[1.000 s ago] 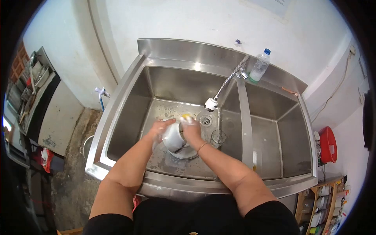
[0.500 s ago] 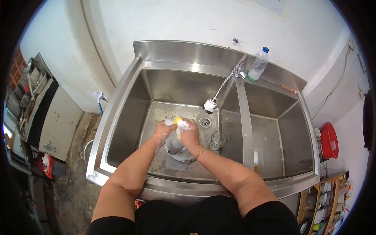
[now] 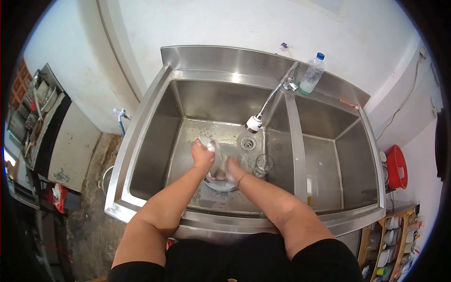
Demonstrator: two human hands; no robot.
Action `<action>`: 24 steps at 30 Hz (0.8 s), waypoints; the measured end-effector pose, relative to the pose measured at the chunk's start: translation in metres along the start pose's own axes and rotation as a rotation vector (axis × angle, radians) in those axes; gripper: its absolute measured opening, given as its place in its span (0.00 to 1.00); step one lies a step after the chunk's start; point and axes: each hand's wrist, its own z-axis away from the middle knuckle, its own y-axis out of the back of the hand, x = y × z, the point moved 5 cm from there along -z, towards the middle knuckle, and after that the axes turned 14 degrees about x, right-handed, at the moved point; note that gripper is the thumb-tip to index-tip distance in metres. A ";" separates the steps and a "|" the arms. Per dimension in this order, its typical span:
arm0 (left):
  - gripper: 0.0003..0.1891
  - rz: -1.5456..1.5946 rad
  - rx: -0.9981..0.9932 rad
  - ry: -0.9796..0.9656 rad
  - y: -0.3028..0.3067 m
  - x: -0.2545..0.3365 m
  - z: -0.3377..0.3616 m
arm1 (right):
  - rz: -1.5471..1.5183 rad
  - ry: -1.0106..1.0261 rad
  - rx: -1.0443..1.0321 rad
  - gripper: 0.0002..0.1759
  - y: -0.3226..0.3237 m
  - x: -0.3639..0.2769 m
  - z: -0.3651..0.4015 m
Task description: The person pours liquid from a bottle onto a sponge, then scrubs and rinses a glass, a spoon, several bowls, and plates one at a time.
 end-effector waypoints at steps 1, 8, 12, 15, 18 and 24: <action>0.14 -0.180 0.129 -0.100 0.007 0.010 0.000 | -0.177 -0.032 -0.040 0.16 -0.018 0.006 0.021; 0.11 -0.363 0.101 -0.120 0.029 -0.017 -0.044 | 0.743 1.493 0.455 0.19 -0.058 -0.029 0.077; 0.10 -0.236 -0.144 0.097 0.014 -0.024 -0.026 | 0.739 0.950 0.267 0.20 -0.044 -0.060 0.007; 0.13 -0.177 -0.075 0.197 0.011 -0.020 -0.019 | 0.948 1.306 0.439 0.20 -0.053 -0.058 0.077; 0.14 -0.004 -0.066 0.328 0.017 -0.046 -0.031 | 0.841 1.492 0.370 0.21 -0.047 -0.040 0.092; 0.13 0.104 -0.244 0.440 0.011 0.002 -0.011 | 0.420 0.906 0.201 0.14 -0.023 -0.076 0.005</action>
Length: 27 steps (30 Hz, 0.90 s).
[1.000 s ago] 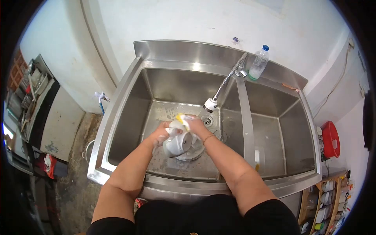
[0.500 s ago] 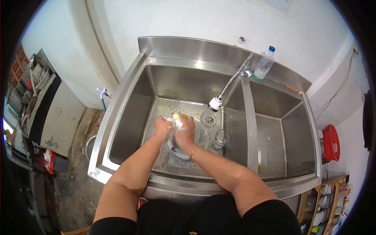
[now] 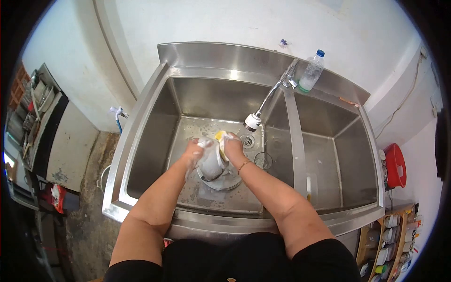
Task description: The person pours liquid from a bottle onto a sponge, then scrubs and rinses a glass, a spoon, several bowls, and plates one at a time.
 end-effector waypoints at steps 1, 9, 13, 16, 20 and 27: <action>0.14 -0.188 -0.139 -0.146 -0.005 0.000 -0.001 | 0.026 0.064 0.078 0.12 0.000 -0.005 -0.001; 0.13 -0.169 -0.444 -0.122 -0.010 0.005 0.006 | 0.231 0.272 -0.408 0.13 0.000 -0.020 -0.012; 0.16 -0.115 -0.088 -0.285 -0.019 0.025 0.015 | -0.479 -0.909 -0.336 0.25 0.013 0.031 0.034; 0.18 -0.297 0.223 -0.693 -0.016 0.017 0.010 | -0.350 -1.008 -0.335 0.28 -0.011 0.040 0.058; 0.11 -0.682 0.291 -0.733 -0.016 0.031 0.024 | -0.480 -1.033 -0.351 0.26 -0.035 0.024 0.082; 0.11 -1.083 0.130 -0.870 0.005 0.012 -0.001 | -0.328 -0.759 -0.575 0.17 -0.031 0.026 0.049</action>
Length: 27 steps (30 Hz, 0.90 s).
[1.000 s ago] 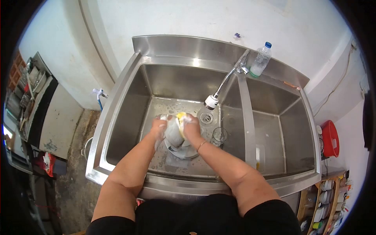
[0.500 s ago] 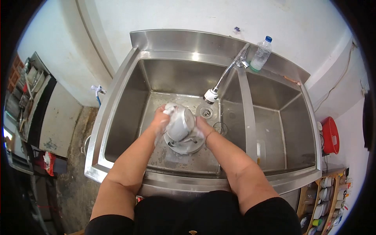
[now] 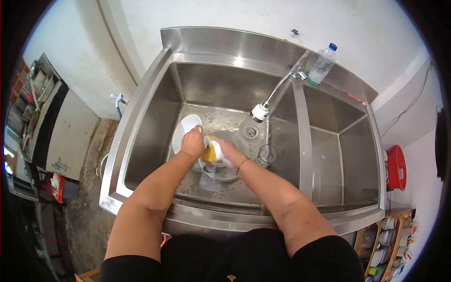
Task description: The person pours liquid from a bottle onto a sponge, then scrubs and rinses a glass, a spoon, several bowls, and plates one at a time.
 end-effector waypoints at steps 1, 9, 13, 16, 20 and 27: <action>0.11 -0.094 -0.128 -0.026 -0.009 -0.006 0.005 | 0.000 -0.003 0.000 0.17 0.012 0.004 -0.007; 0.11 -0.271 -0.360 -0.057 -0.048 -0.037 0.030 | 1.642 1.128 0.345 0.15 0.029 0.023 0.003; 0.09 -0.378 -0.481 0.011 -0.057 -0.049 0.039 | 1.839 1.193 0.306 0.10 0.021 0.028 -0.008; 0.10 -0.443 -0.586 0.075 -0.052 -0.047 0.045 | 1.973 1.085 0.278 0.09 0.015 0.031 -0.008; 0.13 -0.471 -0.690 0.106 -0.060 -0.053 0.055 | 1.950 1.029 0.258 0.09 0.018 0.033 -0.012; 0.16 -0.474 -0.730 0.113 -0.075 -0.063 0.068 | 1.693 1.025 0.239 0.07 0.019 0.024 -0.003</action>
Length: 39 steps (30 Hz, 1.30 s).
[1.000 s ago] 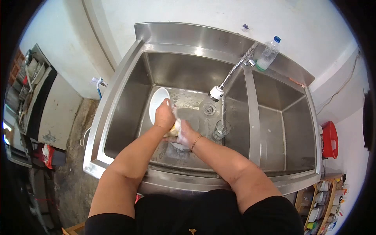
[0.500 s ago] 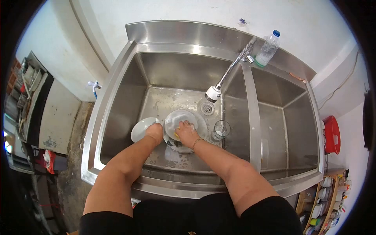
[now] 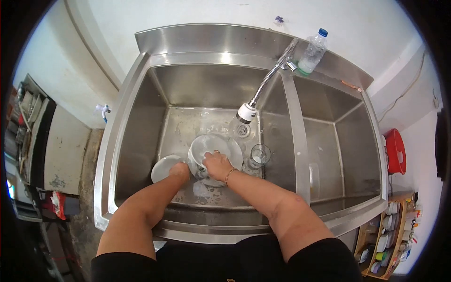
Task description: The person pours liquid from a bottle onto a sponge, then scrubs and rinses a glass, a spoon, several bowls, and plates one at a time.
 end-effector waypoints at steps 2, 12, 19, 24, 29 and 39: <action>0.13 0.011 0.031 -0.059 -0.005 0.002 0.001 | -0.071 -0.049 0.030 0.07 0.006 0.001 -0.006; 0.18 -0.230 -0.238 -0.399 -0.028 0.021 0.009 | -1.022 -0.595 -0.089 0.16 -0.006 0.071 -0.045; 0.15 0.133 -0.412 0.000 0.028 0.003 -0.015 | -0.960 -0.632 -0.014 0.17 0.031 0.107 -0.040; 0.28 1.281 -0.216 0.417 0.055 -0.002 -0.051 | -0.938 -0.619 -0.141 0.20 0.008 0.109 -0.052; 0.30 1.532 -0.432 0.220 0.093 0.055 -0.005 | -0.651 -0.526 -0.195 0.22 0.048 0.043 -0.056; 0.21 0.888 -0.065 0.214 0.099 0.016 -0.028 | -0.447 -0.290 -0.325 0.21 0.031 -0.014 -0.024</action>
